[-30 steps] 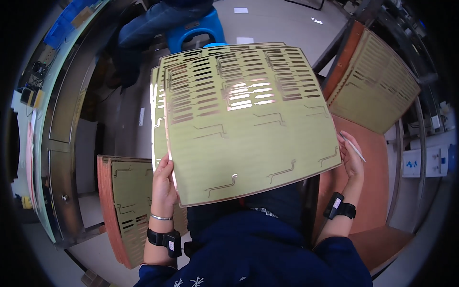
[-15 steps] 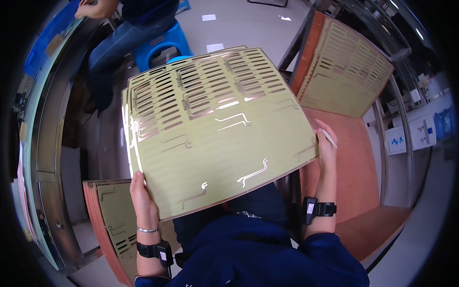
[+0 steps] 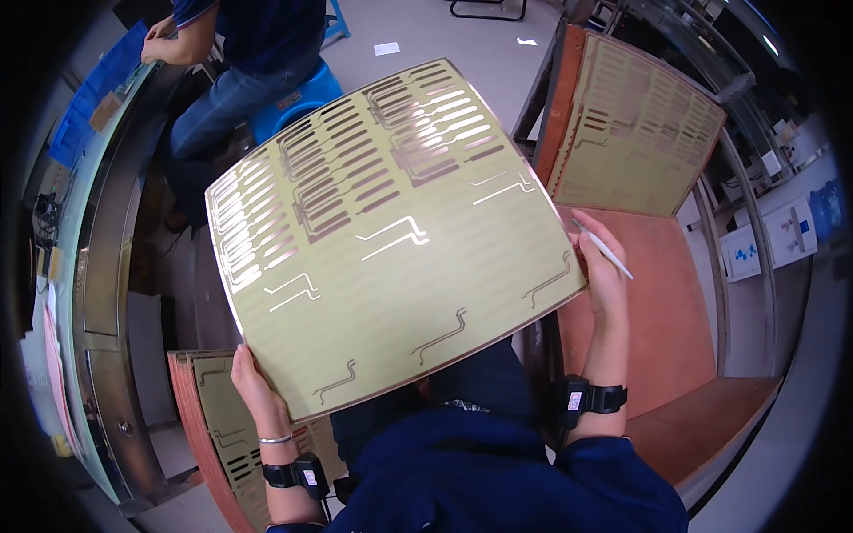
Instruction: Inspecting and marking patterns on a stack of thin metal sheets using a white marking pen.
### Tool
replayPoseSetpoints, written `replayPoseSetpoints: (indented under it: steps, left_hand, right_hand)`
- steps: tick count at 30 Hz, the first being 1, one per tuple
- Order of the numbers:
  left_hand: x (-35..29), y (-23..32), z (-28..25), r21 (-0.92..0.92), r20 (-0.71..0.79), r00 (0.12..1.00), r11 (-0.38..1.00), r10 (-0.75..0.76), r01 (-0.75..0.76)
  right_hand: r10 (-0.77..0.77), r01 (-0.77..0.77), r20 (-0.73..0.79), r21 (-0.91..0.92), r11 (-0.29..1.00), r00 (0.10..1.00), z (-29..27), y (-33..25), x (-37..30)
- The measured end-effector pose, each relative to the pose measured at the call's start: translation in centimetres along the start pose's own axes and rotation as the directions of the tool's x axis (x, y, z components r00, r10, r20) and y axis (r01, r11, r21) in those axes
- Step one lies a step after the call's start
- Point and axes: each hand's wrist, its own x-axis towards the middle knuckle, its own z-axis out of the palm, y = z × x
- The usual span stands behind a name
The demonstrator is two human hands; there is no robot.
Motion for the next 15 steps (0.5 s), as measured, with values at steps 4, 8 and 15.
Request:
replayPoseSetpoints:
  steps: [4,8,15]
  left_hand:
    - [0.1,-0.1,-0.7,0.038,-0.037,0.999,0.999,0.031,-0.030]
    - [0.4,-0.4,-1.4,0.052,-0.051,0.998,0.998,0.049,-0.046]
    - [0.8,-0.8,-1.9,0.101,-0.071,0.996,0.994,0.057,-0.050]
  right_hand:
    - [-0.002,0.001,0.017,0.021,1.000,1.000,0.6,-0.3,-0.2]
    - [0.013,-0.015,0.030,0.064,0.998,0.999,1.5,-1.4,-0.7]
    - [-0.023,0.020,0.018,0.148,0.989,1.000,1.9,-2.5,-1.1]
